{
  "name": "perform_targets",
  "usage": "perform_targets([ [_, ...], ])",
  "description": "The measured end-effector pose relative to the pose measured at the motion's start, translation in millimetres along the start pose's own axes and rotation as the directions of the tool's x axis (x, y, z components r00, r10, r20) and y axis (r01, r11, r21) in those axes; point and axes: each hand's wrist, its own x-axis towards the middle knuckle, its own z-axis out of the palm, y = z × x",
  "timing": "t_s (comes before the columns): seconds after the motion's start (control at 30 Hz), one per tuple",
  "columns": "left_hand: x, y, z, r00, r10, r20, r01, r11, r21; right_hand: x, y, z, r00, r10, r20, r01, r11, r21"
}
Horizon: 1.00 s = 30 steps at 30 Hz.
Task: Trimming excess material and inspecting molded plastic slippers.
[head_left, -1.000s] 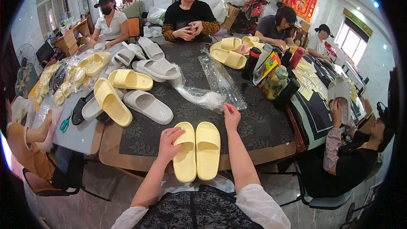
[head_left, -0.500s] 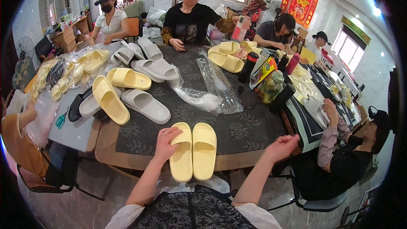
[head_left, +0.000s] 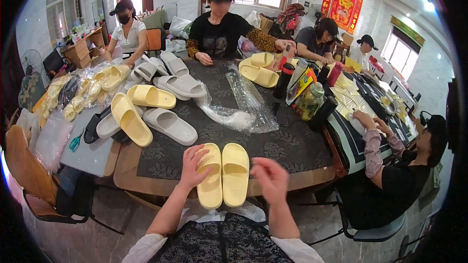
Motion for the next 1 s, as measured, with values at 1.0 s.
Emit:
perform_targets([
  [1.0,-8.9,19.7,-25.1,0.955,-0.282,0.091,0.288,0.956,-0.058,-48.3,54.8,16.8,0.799,0.472,0.372,-0.123,0.734,-0.668],
])
